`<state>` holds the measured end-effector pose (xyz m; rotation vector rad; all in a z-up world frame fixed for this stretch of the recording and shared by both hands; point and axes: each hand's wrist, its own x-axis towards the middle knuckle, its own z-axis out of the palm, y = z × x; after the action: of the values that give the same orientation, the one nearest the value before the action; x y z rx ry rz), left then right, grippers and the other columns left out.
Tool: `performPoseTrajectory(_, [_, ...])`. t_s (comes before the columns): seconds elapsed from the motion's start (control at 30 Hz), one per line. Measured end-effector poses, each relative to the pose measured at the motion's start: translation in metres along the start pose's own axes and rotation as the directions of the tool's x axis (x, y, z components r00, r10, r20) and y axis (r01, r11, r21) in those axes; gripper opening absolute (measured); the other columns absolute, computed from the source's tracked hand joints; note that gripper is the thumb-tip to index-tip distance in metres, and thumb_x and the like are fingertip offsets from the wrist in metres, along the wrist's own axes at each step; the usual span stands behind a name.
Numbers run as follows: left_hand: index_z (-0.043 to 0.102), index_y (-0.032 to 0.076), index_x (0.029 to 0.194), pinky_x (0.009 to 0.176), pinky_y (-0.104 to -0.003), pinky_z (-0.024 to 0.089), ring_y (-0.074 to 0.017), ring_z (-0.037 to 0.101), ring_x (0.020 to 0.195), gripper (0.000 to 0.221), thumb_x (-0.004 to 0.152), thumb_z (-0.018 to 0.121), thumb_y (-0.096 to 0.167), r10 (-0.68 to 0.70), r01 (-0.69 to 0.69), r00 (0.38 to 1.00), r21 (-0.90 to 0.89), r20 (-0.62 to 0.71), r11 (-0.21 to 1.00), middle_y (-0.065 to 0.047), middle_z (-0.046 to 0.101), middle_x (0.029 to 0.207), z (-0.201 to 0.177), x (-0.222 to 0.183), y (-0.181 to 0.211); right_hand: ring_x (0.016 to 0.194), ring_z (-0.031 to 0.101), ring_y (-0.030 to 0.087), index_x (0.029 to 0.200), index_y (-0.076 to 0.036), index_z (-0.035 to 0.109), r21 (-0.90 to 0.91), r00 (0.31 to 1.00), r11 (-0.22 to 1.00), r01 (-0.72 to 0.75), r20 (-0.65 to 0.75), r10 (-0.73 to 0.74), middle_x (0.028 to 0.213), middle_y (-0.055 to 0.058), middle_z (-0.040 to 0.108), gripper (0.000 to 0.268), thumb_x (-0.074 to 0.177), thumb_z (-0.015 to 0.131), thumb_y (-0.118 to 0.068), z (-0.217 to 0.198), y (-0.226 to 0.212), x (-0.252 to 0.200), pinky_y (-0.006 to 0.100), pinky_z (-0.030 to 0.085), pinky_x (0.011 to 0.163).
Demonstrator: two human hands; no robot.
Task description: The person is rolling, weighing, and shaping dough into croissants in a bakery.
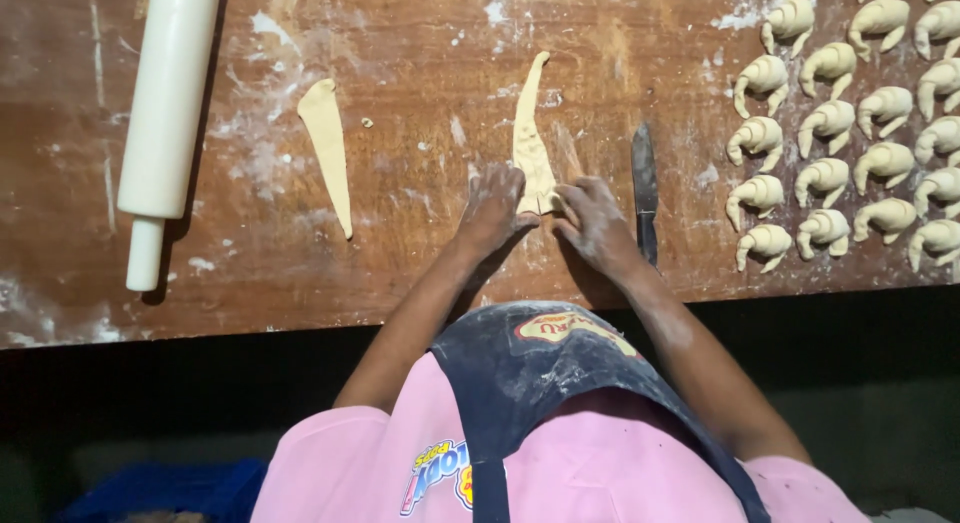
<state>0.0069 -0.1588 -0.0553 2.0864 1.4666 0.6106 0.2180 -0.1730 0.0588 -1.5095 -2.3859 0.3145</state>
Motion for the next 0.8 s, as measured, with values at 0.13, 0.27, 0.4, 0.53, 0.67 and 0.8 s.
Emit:
performPoseTrajectory(0.13, [0.049, 0.001, 0.138, 0.114, -0.061, 0.028, -0.0493, 0.035, 0.139, 0.074, 0.085, 0.078, 0.045, -0.053, 0.053, 0.998, -0.005, 0.030, 0.999, -0.032, 0.043, 0.146, -0.001, -0.001, 0.003, 0.114, 0.060, 0.040, 0.124, -0.002, 0.063, 0.300, 0.992, 0.952, 0.068, 0.079, -0.096, 0.122, 0.023, 0.061, 0.040, 0.090, 0.075, -0.019, 0.000, -0.005, 0.022, 0.049, 0.054, 0.093])
performPoseTrajectory(0.27, [0.058, 0.001, 0.120, 0.111, -0.054, 0.043, -0.0402, 0.054, 0.124, 0.040, 0.099, 0.072, 0.031, -0.059, 0.062, 0.994, 0.034, -0.092, 0.997, -0.024, 0.056, 0.126, 0.005, -0.009, 0.006, 0.099, 0.066, 0.034, 0.112, -0.002, 0.067, 0.236, 0.995, 0.967, 0.094, -0.035, -0.088, 0.104, 0.016, 0.067, 0.020, 0.097, 0.070, -0.014, 0.030, 0.012, 0.024, 0.047, 0.055, 0.087])
performPoseTrajectory(0.4, [0.059, 0.000, 0.117, 0.100, -0.053, 0.046, -0.0396, 0.055, 0.114, 0.036, 0.095, 0.072, 0.025, -0.118, 0.147, 0.939, 0.069, -0.324, 0.987, -0.022, 0.058, 0.118, -0.009, -0.007, 0.030, 0.081, 0.064, 0.030, 0.108, -0.003, 0.064, 0.327, 0.959, 0.902, -0.282, 0.115, 0.258, 0.093, 0.013, 0.063, 0.014, 0.103, 0.063, -0.016, 0.052, 0.019, 0.028, 0.043, 0.056, 0.069])
performPoseTrajectory(0.53, [0.061, 0.002, 0.112, 0.099, -0.051, 0.047, -0.0361, 0.056, 0.112, 0.024, 0.095, 0.070, 0.017, -0.187, 0.186, 0.919, -0.038, -0.348, 0.982, -0.018, 0.058, 0.112, -0.017, -0.008, 0.033, 0.092, 0.061, 0.030, 0.107, -0.001, 0.062, 0.279, 0.976, 0.958, -0.059, -0.186, 0.114, 0.098, 0.015, 0.060, 0.011, 0.099, 0.067, -0.007, 0.061, 0.024, 0.030, 0.046, 0.054, 0.081])
performPoseTrajectory(0.67, [0.063, 0.006, 0.113, 0.097, -0.048, 0.049, -0.0349, 0.055, 0.110, 0.021, 0.094, 0.067, 0.014, -0.049, 0.056, 0.963, 0.021, -0.266, 0.998, -0.017, 0.055, 0.111, -0.022, -0.013, 0.034, 0.100, 0.060, 0.031, 0.108, -0.004, 0.064, 0.188, 0.995, 0.980, 0.069, -0.085, -0.053, 0.104, 0.013, 0.062, 0.014, 0.098, 0.072, -0.009, 0.042, 0.015, 0.024, 0.047, 0.052, 0.087])
performPoseTrajectory(0.8, [0.060, 0.001, 0.105, 0.092, -0.051, 0.048, -0.0357, 0.054, 0.102, 0.037, 0.094, 0.073, 0.035, -0.065, 0.080, 0.981, 0.078, -0.184, 0.994, -0.018, 0.053, 0.105, -0.024, -0.011, 0.037, 0.110, 0.058, 0.035, 0.123, 0.000, 0.062, 0.165, 0.968, 0.967, 0.193, -0.190, -0.161, 0.118, 0.018, 0.061, 0.027, 0.098, 0.069, -0.007, 0.028, 0.006, 0.024, 0.048, 0.050, 0.097])
